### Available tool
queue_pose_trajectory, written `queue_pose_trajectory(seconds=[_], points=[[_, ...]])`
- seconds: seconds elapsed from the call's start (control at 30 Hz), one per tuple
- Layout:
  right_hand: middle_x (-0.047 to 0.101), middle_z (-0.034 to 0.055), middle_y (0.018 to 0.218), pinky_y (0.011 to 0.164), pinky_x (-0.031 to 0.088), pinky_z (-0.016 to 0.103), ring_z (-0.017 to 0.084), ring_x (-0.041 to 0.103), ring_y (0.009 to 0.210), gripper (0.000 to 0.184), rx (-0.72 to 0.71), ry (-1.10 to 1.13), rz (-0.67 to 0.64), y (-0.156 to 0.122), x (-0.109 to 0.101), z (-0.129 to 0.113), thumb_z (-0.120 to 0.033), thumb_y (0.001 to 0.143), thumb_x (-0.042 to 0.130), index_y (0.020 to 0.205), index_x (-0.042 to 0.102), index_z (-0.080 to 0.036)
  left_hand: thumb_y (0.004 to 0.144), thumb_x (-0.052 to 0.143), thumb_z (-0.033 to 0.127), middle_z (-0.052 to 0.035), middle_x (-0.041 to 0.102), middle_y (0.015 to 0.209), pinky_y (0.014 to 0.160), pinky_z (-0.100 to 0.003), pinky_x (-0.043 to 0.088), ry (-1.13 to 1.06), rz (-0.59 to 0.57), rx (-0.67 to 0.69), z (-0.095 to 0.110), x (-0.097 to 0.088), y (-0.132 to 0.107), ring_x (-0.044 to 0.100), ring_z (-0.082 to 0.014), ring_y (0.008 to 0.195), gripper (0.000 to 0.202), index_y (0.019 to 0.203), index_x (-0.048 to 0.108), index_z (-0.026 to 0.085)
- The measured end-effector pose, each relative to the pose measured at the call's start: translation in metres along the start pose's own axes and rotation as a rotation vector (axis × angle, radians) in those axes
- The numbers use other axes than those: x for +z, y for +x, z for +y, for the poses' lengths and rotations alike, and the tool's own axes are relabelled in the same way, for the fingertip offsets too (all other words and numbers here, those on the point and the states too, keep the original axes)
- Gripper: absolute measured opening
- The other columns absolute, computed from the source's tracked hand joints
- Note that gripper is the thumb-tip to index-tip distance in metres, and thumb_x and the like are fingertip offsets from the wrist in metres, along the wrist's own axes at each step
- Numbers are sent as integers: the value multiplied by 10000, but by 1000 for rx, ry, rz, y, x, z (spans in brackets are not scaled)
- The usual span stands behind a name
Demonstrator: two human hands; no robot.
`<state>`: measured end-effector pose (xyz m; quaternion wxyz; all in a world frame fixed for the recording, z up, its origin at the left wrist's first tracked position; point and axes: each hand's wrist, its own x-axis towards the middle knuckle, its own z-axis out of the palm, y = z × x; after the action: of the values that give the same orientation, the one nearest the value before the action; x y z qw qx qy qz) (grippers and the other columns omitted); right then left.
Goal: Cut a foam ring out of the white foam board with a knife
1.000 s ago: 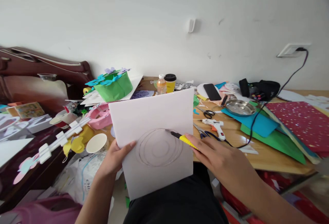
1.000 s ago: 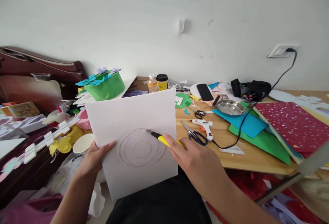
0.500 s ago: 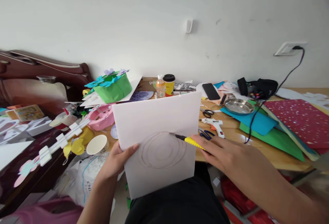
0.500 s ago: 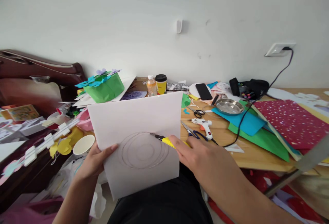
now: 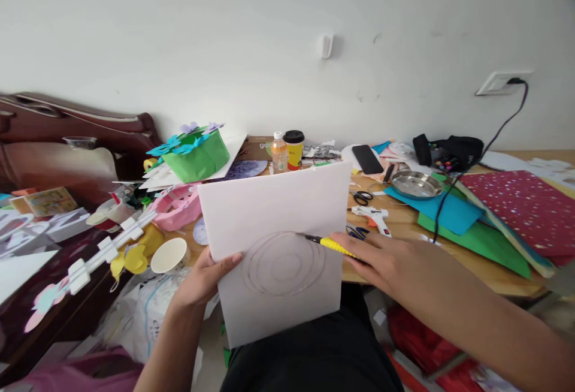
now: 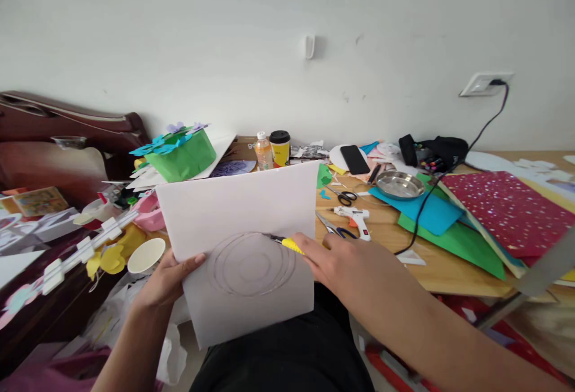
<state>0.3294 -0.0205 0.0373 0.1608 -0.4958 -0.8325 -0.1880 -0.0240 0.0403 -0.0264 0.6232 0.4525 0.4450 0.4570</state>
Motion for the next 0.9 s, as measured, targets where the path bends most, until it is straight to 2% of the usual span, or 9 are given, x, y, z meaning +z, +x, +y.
queue_pose_trajectory(seconds=[0.13,0.27,0.37,0.5,0.7,0.83,0.9], points=[[696,32,729,449,219,302,156,518,454,365,-110,-78,-107,7,7,8,-310,999,481,1333,626,-330,706,889,363,-172,747,1191,738,-339,628,-39,-9,-22,2,4,4,747,-322,957,579,1212,703,154],[644,5,617,462,213,303,168,547,456,318,-81,-73,-124,8,10,11,-341,1009,480,1275,652,-315,702,890,350,-167,749,1178,734,-357,631,-77,-2,-49,9,14,1,743,-347,980,592,1225,682,165],[641,10,621,462,224,309,157,530,445,342,-81,-61,-142,5,10,12,-300,1010,459,1298,643,-309,704,887,347,-161,752,1170,727,-365,632,-92,-3,-60,12,19,-4,744,-352,975,582,1220,681,173],[628,6,574,436,202,315,160,501,406,332,-103,-44,-112,3,10,15,-333,1024,429,1251,668,-294,707,886,346,-157,750,1181,750,-365,631,-98,7,-81,13,22,-8,730,-366,1025,564,1206,688,174],[621,-23,496,383,152,308,178,531,341,272,-48,-44,-155,6,4,18,-348,990,510,1183,695,-301,675,906,350,-166,752,1182,728,-373,634,-98,16,-111,18,27,-6,741,-375,992,633,1235,676,166],[735,-15,641,370,278,288,195,658,439,301,-28,18,-241,5,-6,12,-297,963,557,1246,663,-299,710,884,362,-160,771,1129,747,-393,637,-103,42,-167,23,33,-10,752,-375,970,598,1233,687,150],[765,0,723,397,377,279,199,689,488,316,-17,36,-228,2,-7,7,-292,965,553,1265,650,-278,690,897,364,-149,783,1095,747,-411,643,-114,81,-190,24,34,-12,757,-378,951,639,1256,681,158]])
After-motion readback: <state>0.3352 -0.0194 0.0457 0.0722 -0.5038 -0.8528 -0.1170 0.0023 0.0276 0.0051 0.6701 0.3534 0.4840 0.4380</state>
